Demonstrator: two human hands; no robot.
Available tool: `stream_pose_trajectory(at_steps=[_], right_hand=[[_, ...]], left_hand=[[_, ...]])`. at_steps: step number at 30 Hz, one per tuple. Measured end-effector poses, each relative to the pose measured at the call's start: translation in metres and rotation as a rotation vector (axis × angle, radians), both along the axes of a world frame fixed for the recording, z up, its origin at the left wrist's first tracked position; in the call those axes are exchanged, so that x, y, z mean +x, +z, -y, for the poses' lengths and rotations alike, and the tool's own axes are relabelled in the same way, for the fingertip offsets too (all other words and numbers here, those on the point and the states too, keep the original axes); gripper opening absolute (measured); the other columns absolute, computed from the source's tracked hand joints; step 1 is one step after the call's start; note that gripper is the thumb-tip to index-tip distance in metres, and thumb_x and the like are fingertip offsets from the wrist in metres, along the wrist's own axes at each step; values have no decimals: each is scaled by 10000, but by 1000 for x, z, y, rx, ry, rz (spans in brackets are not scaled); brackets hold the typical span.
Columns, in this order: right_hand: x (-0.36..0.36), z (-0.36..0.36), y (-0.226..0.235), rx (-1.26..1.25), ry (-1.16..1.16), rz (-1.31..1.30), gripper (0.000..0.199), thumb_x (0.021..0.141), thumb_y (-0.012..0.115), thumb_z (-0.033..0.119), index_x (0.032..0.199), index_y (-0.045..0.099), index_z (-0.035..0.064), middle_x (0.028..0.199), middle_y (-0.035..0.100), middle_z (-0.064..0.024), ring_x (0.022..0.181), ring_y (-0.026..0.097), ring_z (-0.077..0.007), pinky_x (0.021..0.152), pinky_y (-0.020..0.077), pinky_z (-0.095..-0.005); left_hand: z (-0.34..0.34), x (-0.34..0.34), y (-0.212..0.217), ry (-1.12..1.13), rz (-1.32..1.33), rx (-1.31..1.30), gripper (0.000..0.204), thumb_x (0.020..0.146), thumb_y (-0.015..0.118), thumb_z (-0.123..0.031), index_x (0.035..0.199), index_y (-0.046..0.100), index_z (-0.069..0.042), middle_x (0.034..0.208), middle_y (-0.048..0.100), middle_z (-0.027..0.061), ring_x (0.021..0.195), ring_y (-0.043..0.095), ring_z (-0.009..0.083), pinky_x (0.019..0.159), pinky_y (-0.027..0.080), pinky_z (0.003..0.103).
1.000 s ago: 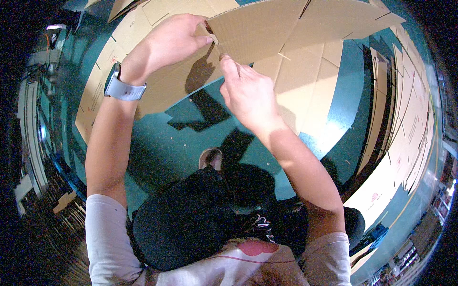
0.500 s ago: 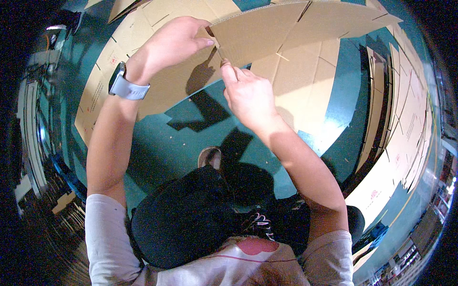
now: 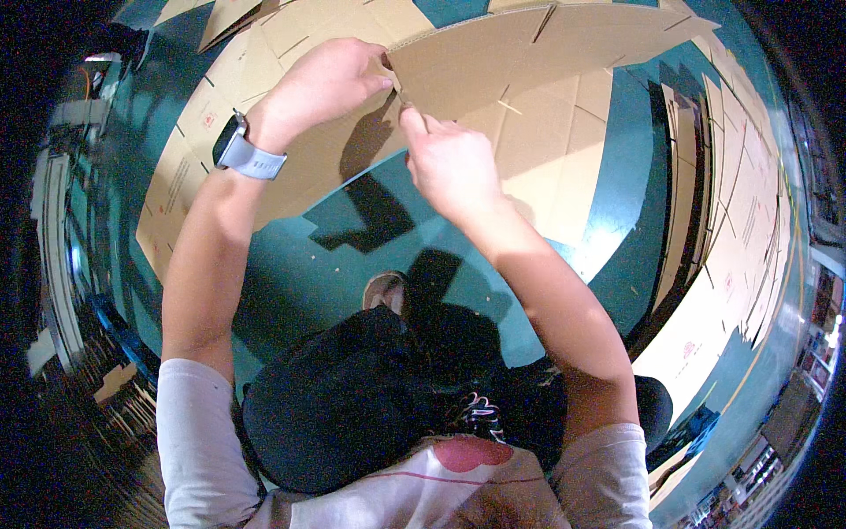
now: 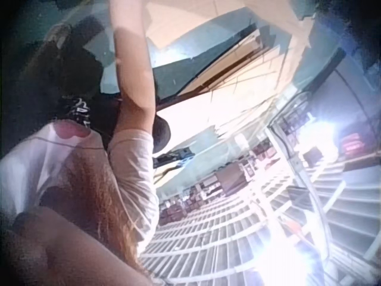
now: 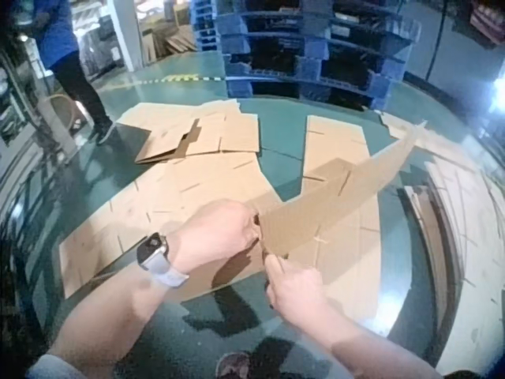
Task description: The person uses a utility knife to cut along pre-scored lines on flat cardboard sheets. They separate the cut sections and stack the resulting pieces on the floor. The person handles the cardboard and knife with both hands throughout the process.
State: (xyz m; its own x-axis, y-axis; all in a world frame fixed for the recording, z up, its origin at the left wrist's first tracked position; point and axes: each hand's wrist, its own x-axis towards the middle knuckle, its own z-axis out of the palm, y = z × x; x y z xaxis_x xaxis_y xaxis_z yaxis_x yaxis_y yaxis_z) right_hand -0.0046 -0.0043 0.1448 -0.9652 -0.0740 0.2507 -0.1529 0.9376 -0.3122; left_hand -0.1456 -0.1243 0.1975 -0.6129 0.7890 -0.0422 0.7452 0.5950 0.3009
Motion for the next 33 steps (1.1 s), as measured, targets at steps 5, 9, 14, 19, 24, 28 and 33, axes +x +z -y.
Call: stream_pose_trajectory(at_steps=[5,9,14,19,24,28,33], right_hand=[[11,-6,9,-32,22,-52,334,740,559,50,1066,486,52,795,607,-107,727,623,-252,579,498,-353],[6,-10,1,-26,15,-102,324,720,571,71,1031,482,49,768,597,-106,712,615,-265,572,495,-364],[0,-8,-5,33,-1,-95,338,740,560,76,1071,491,58,808,610,-106,722,621,-257,578,497,-363],[-2,-4,-2,-67,-61,50,339,788,512,50,1127,498,57,855,616,-137,766,625,-261,595,496,-357],[-2,5,-11,-660,-156,149,302,800,506,45,1102,493,29,747,588,-135,676,603,-267,588,463,-365],[-4,8,-20,-998,-183,132,296,789,526,47,1084,501,49,711,573,-164,662,602,-304,593,462,-392],[3,13,-11,-686,-228,95,291,791,536,56,1079,502,43,697,584,-153,650,598,-299,568,469,-397]], left_hand=[[4,-4,-2,-3,12,40,278,801,593,-227,993,629,-30,814,617,225,790,598,379,736,482,432],[-1,-3,1,17,16,-34,285,805,592,-231,997,627,-23,813,615,232,788,597,383,735,481,430],[0,-4,0,6,47,-38,283,806,590,-228,998,630,-24,824,616,237,792,599,383,739,482,424],[2,-4,-1,5,47,-47,265,808,589,-230,964,644,-24,818,620,230,785,602,379,736,486,418],[3,-5,-4,6,88,-61,245,806,578,-221,928,648,-20,830,624,218,797,604,371,742,486,419],[5,-8,-10,-22,50,-8,255,805,580,-224,950,640,-23,840,625,219,807,602,374,749,485,419],[7,-8,-10,-41,53,9,279,806,593,-228,990,633,-21,830,620,234,803,601,384,746,485,418]])
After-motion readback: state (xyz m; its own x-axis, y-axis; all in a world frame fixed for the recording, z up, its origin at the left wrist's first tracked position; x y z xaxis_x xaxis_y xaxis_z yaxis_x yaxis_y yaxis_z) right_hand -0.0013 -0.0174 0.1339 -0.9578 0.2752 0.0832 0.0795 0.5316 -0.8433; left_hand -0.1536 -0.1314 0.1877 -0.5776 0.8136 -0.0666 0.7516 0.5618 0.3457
